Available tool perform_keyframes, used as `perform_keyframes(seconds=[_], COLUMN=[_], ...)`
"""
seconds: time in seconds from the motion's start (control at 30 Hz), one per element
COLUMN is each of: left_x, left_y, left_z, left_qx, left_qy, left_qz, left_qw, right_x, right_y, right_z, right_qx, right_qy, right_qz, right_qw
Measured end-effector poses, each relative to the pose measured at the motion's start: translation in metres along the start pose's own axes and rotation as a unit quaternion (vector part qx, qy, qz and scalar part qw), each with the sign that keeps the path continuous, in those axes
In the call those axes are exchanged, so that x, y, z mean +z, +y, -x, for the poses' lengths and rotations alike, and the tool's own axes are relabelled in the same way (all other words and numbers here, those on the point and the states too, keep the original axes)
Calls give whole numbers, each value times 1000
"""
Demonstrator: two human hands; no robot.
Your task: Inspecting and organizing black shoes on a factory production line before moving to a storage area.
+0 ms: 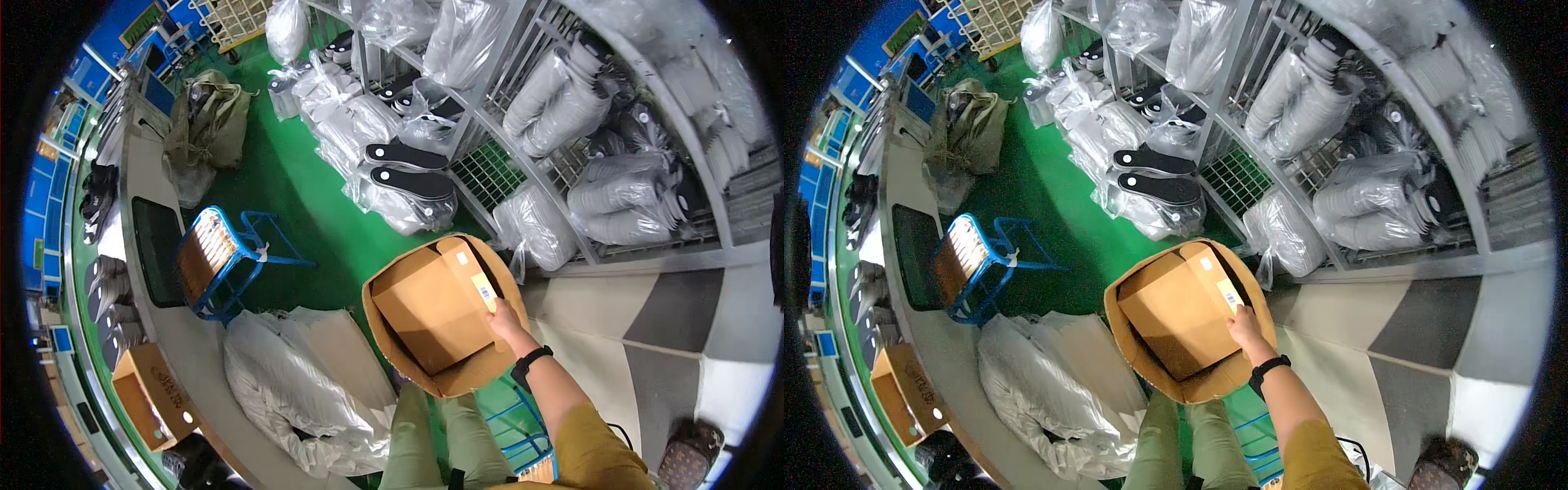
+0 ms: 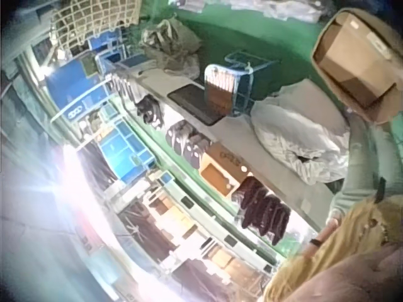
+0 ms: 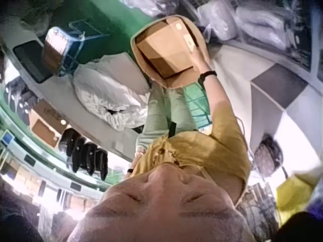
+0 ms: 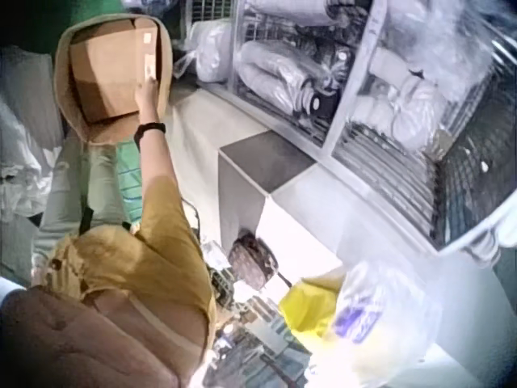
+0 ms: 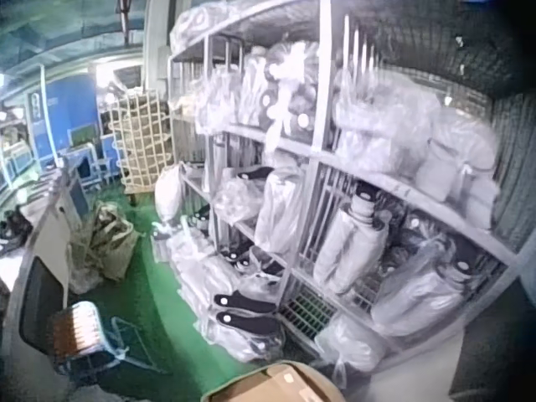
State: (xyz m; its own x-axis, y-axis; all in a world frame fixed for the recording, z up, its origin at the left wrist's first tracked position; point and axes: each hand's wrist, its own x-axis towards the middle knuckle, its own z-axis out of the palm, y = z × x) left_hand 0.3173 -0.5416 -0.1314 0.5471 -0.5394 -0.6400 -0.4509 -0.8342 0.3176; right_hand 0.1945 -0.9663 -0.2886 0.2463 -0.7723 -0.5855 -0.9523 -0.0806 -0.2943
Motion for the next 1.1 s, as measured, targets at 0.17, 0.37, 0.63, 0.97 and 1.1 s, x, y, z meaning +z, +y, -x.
perform_keyframes(seconds=[0.17, 0.37, 0.63, 0.97, 1.1], left_x=[-6, -21, -140, -61, -43], left_y=[49, 48, 65, 121, 108], left_z=[-58, -48, 18, -183, -176], left_qx=[-12, -54, -110, 255, 165], left_qy=[6, -61, -257, 65, 133], left_qz=[-2, -5, -22, -155, -246], left_qw=[1000, 997, 960, 952, 946], right_x=[40, 35, 8, 69, 78], right_y=[13, 10, -69, -64, -31], right_z=[-80, -75, 94, 145, 140], right_qx=[25, -19, -389, -378, -288], right_qy=[60, 19, 14, -240, -312], right_qz=[21, 37, -72, -200, -130], right_qw=[998, 999, 918, 872, 896])
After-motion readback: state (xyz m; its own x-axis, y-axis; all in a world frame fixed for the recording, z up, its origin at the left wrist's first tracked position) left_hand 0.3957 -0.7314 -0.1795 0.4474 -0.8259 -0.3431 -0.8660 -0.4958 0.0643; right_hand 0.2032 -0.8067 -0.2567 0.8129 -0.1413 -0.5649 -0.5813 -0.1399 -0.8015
